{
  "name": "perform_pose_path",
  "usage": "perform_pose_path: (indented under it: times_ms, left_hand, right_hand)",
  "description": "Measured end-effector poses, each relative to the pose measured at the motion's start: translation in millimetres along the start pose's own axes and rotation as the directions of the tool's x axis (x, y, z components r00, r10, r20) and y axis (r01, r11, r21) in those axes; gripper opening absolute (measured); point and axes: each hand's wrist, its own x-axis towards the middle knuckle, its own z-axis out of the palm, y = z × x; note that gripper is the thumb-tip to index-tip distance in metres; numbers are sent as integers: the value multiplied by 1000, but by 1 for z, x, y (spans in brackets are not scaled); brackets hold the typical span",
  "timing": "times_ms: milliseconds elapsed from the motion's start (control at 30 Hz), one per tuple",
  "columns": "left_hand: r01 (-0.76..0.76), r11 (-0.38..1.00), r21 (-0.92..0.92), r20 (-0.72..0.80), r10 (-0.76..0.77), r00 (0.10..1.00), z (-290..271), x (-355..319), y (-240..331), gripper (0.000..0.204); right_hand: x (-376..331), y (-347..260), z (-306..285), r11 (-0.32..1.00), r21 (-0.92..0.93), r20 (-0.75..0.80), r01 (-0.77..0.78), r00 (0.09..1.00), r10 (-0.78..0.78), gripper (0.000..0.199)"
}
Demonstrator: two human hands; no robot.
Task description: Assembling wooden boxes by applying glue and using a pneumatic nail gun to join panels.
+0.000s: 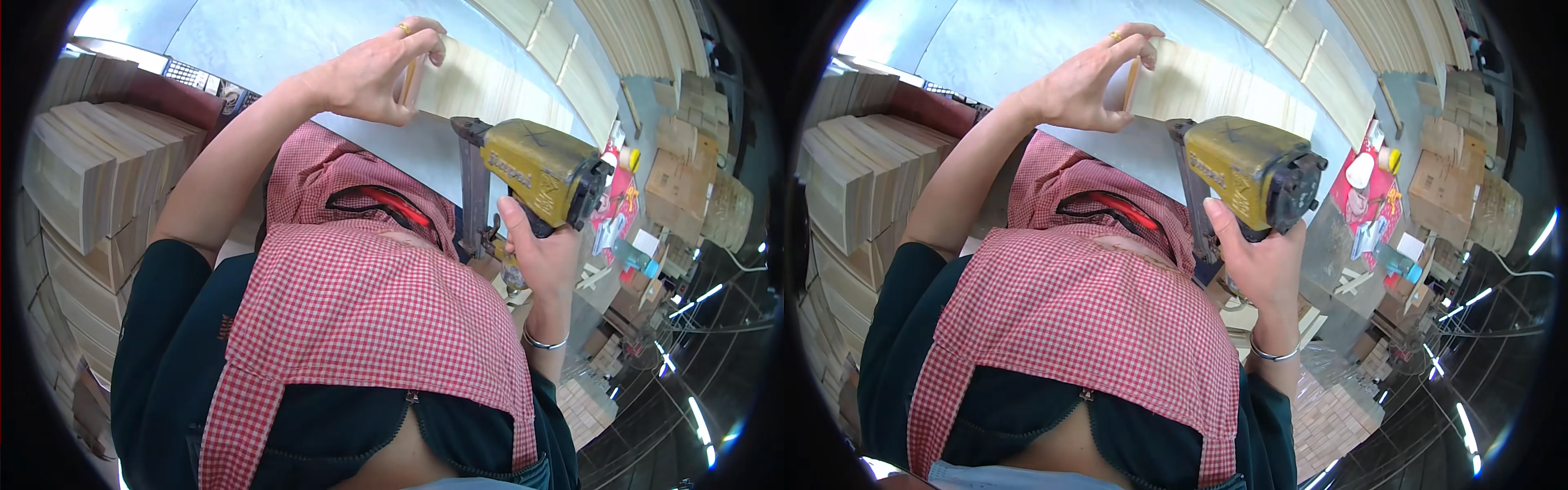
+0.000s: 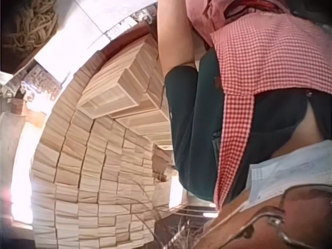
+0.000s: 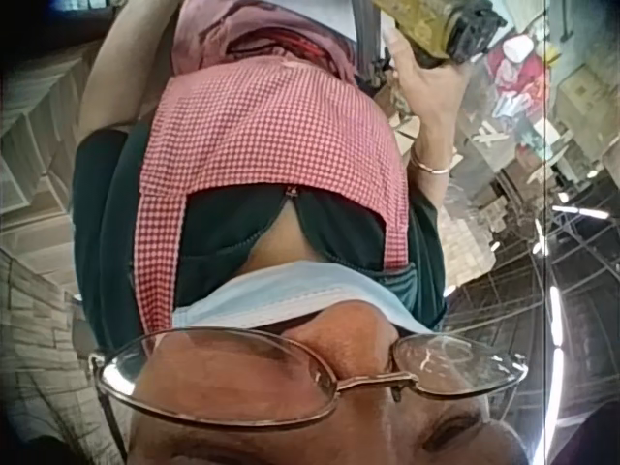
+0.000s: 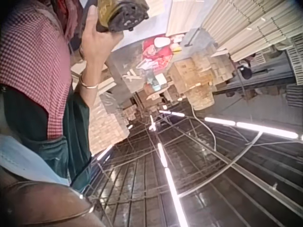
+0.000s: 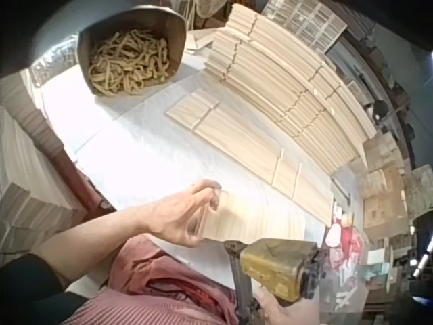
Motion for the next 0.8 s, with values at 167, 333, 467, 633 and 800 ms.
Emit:
perform_pose_path:
  times_ms: [167,333,467,633,800]
  left_hand:
    - [-101,995,-11,-137,99,986,8,11,11,64]
    - [-2,999,-33,-38,1,999,6,12,19,70]
    - [7,1000,-29,-31,-8,999,7,12,18,71]
    - [-2,1000,-30,-40,0,999,10,9,11,72]
    - [-17,999,-35,-59,15,998,10,3,4,75]
  right_hand:
    - [6,-2,-4,998,44,55,36,998,-39,30]
    - [8,-12,-3,1000,7,71,21,997,-21,28]
    - [8,-17,-3,1000,-11,81,-26,996,27,28]
    - [12,-28,1,994,-81,84,-79,993,86,27]
    - [8,-24,2,997,-70,53,-43,997,47,28]
